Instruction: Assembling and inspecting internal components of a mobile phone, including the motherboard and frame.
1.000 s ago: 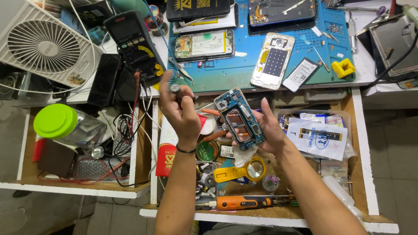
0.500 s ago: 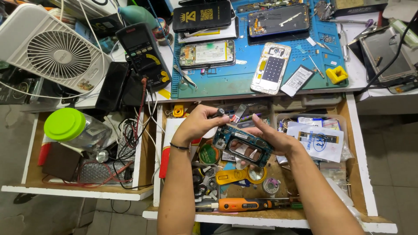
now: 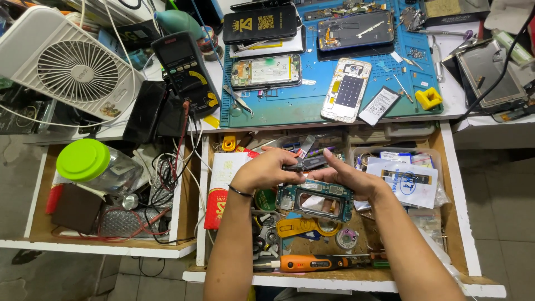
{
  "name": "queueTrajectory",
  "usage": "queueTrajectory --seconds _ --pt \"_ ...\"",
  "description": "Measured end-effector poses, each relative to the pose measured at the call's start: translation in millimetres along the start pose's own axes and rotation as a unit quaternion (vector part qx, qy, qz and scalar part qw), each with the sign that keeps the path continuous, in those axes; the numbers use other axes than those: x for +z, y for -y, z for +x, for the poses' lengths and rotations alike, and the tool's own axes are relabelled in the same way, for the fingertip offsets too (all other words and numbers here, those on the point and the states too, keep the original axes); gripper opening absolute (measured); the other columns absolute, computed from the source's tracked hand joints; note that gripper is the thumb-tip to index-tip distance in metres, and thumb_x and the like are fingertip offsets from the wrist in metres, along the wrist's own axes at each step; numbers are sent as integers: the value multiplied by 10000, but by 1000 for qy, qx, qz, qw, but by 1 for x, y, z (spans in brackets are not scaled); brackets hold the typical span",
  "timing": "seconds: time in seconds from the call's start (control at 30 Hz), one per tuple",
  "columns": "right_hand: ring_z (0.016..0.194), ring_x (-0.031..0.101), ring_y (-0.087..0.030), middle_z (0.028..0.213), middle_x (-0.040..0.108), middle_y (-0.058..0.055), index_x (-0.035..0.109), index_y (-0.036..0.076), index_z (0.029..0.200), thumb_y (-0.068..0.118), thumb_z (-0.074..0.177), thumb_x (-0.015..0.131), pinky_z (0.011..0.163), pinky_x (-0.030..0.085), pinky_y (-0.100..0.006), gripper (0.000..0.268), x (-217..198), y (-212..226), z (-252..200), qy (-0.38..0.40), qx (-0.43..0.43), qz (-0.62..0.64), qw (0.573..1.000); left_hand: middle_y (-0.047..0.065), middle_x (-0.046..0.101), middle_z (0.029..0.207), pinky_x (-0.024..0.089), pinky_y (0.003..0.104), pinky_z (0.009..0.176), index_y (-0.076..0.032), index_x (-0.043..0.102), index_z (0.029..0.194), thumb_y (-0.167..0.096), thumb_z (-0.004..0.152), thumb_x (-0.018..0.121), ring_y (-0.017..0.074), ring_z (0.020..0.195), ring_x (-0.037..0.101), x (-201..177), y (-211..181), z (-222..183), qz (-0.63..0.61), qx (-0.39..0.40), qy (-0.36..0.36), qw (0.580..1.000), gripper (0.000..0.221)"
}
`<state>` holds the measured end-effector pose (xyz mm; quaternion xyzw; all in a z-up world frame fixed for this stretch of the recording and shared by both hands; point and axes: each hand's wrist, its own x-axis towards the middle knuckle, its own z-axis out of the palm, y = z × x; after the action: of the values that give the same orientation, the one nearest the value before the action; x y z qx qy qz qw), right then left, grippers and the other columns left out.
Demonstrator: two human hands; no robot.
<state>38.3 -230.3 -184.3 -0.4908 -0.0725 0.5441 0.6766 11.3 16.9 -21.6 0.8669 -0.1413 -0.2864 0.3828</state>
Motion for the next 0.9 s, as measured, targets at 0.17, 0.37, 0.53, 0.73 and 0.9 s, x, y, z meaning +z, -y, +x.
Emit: queueTrajectory --seconds 0.17,0.37,0.53,0.73,0.9 --pt "696 768 -365 938 743 -274 663 -94 1112 942 814 202 548 654 -398 1172 42 36 -25 15 -71 76 994 95 728 809 504 351 735 -82 799 855 -229 807 821 234 735 612 -10 16 -8 -124 -1 -32 992 156" --pt "1155 650 -426 1261 667 -293 581 -28 1354 946 800 133 904 507 -548 1207 43 47 -28 10 -275 176 945 44 687 721 522 289 736 -46 793 894 -216 849 840 144 725 611 -12 33 -4 -309 23 -184 933 182" --pt "1384 438 -301 1526 427 -169 244 63 1615 778 833 462 1171 299 -530 1082 56 38 -7 -31 -389 116 913 17 651 668 524 228 654 -37 771 853 -220 866 831 89 679 596 11 23 16 -355 34 -237 904 193" --pt "1136 685 -393 1452 539 -292 446 54 1453 358 1047 417 913 590 -517 508 73 50 -12 -103 -397 191 892 44 588 609 562 262 584 -16 720 740 -171 820 845 123 660 572 11 -18 4 -332 -37 -147 931 214" --pt "989 732 -407 1246 650 -298 496 54 1409 359 1020 458 846 611 -578 495 77 51 -11 -132 -326 209 912 39 549 581 421 283 479 -66 686 728 -341 865 798 132 568 454 0 -41 -8 -264 -24 -196 944 326"
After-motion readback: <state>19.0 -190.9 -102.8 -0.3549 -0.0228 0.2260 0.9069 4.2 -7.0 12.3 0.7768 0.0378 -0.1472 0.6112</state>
